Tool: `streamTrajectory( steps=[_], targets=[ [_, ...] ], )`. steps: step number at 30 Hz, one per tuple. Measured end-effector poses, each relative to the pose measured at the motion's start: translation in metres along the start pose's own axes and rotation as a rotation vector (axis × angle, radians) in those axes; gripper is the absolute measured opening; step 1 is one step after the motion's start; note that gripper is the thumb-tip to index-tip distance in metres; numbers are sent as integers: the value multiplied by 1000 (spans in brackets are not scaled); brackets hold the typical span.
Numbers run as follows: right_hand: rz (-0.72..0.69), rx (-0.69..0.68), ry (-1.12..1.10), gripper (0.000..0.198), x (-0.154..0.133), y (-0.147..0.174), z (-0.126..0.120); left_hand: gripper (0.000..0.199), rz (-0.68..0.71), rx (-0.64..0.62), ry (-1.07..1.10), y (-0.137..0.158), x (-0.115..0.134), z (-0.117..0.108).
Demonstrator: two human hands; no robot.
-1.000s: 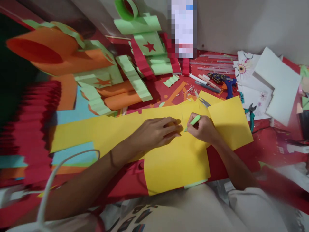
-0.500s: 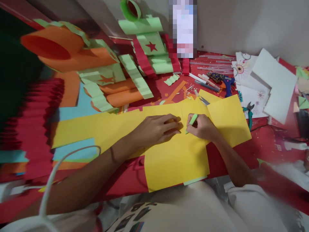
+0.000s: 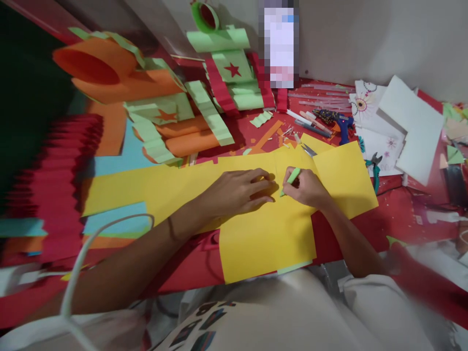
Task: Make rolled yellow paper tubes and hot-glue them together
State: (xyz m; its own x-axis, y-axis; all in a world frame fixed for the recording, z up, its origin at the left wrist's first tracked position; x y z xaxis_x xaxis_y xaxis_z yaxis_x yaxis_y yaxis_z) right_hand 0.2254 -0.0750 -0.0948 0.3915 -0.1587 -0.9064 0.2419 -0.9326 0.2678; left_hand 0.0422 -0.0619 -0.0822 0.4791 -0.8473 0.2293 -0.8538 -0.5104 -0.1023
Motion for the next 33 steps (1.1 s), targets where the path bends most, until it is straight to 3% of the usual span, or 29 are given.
streamTrajectory(
  steps=[3,8,12,16,20,27,29,33],
  targets=[
    [-12,-118,32,9,-2,1,6,31,-2,-2,-3,0,0,0],
    [-6,-47,-3,9,-4,1,0,30,-17,-17,26,0,-1,1],
    [-13,-181,14,7,-7,4,7,30,-25,-31,51,0,-2,2],
    [-21,-113,-4,6,-8,3,3,31,-29,-21,87,1,-2,2],
    [-27,-195,14,6,-10,4,8,30,-24,-20,80,1,-2,3],
    [-52,-219,25,5,-6,3,8,32,-11,-12,53,1,-2,4],
    [-38,-178,14,8,-5,3,5,32,-7,-6,53,1,-1,3],
    [-106,68,-30,14,-11,6,-8,29,-3,17,69,1,-2,2]
  ],
)
Point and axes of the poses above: each hand's wrist, its own y-axis away from the middle knuckle, its own z-axis out of the palm, x = y × z, the point moved 6 cm from there along -y, towards the middle knuckle, and after that the axes turned 1 degree about -y, right-handed, at the moved point
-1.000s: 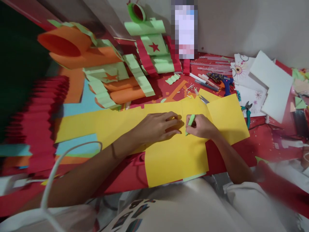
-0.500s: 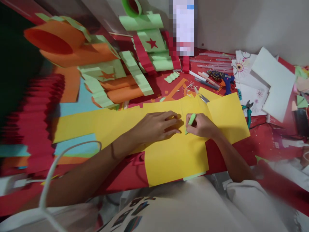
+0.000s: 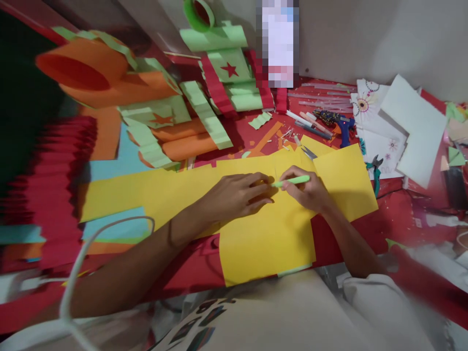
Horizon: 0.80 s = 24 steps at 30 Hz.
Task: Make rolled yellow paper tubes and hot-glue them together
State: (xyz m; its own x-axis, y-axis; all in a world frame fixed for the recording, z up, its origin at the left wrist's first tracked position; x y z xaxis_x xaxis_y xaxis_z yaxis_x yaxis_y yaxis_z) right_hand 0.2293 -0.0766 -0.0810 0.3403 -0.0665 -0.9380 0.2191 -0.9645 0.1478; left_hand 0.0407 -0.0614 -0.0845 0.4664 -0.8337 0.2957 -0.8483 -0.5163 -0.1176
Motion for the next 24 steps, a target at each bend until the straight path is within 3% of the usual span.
streamTrajectory(
  steps=[3,7,12,18,24],
  targets=[
    [-190,66,152,25,-11,1,0,29,11,-2,30,1,-2,-1],
    [-389,-71,436,27,-9,0,19,40,21,-16,57,0,-5,-1],
    [-402,-116,666,29,3,-2,31,36,2,7,99,-2,-11,-5],
    [-425,-110,686,25,0,-2,32,29,-189,175,-52,-8,-38,-18],
    [-408,-83,597,27,4,-4,27,31,-305,87,-131,-24,-50,-15]
  ],
)
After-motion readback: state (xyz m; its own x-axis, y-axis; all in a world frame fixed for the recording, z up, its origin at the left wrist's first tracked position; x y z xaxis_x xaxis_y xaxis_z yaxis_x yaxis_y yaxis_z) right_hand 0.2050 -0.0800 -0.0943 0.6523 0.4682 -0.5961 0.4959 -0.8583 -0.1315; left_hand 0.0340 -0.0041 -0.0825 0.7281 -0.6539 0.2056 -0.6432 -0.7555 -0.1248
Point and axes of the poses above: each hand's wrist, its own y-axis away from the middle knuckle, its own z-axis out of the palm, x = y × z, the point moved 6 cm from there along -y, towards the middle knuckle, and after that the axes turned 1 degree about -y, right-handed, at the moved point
